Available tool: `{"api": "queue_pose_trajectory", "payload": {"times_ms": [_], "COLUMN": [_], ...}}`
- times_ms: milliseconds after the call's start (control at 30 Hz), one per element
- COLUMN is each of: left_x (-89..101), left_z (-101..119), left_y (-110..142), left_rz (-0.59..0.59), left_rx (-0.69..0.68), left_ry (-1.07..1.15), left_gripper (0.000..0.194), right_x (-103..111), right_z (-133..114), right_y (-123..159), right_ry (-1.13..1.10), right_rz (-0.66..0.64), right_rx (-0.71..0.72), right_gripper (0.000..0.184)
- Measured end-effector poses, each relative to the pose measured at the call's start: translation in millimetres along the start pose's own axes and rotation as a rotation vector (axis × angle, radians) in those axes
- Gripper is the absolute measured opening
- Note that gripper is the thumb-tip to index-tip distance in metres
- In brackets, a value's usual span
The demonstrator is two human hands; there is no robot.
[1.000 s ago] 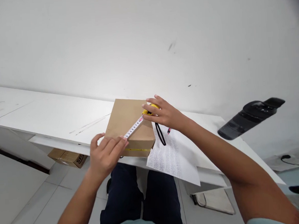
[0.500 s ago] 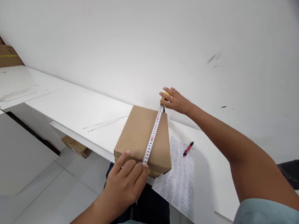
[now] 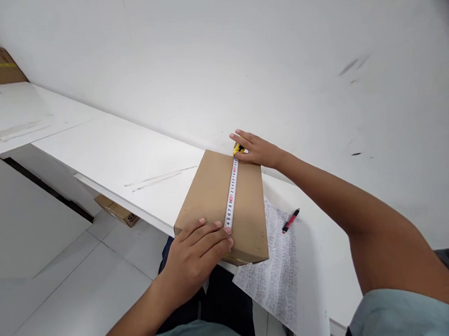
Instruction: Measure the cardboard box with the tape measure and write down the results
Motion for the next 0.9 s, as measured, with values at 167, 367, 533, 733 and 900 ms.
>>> {"api": "queue_pose_trajectory", "payload": {"times_ms": [167, 367, 533, 733, 900], "left_x": [-2.8, -3.4, -2.0, -2.8, -2.4], "left_z": [-2, -2, -2, -2, -2], "left_y": [6, 6, 6, 6, 7], "left_rz": [0.065, 0.083, 0.099, 0.103, 0.108], "left_rx": [0.041, 0.035, 0.038, 0.028, 0.032], "left_ry": [0.019, 0.016, 0.010, 0.014, 0.014], "left_gripper": [0.023, 0.023, 0.022, 0.022, 0.022], "right_x": [5, 10, 14, 12, 16], "right_z": [-9, -16, -23, -23, -18], "right_y": [-1, -9, -13, -14, -14], "right_ry": [0.079, 0.076, 0.093, 0.170, 0.061], "right_rz": [0.008, -0.035, -0.039, -0.047, -0.023], "right_rx": [0.054, 0.135, 0.218, 0.133, 0.029], "right_gripper": [0.027, 0.030, 0.029, 0.027, 0.023]}}
Point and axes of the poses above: each hand's wrist, its own y-axis away from the middle knuckle, its own x-axis out of the back of the hand, z = x × y, the point moved 9 cm from there along -y, towards the middle knuckle, and after that the axes turned 12 degrees about -x, right-handed, at the moved point
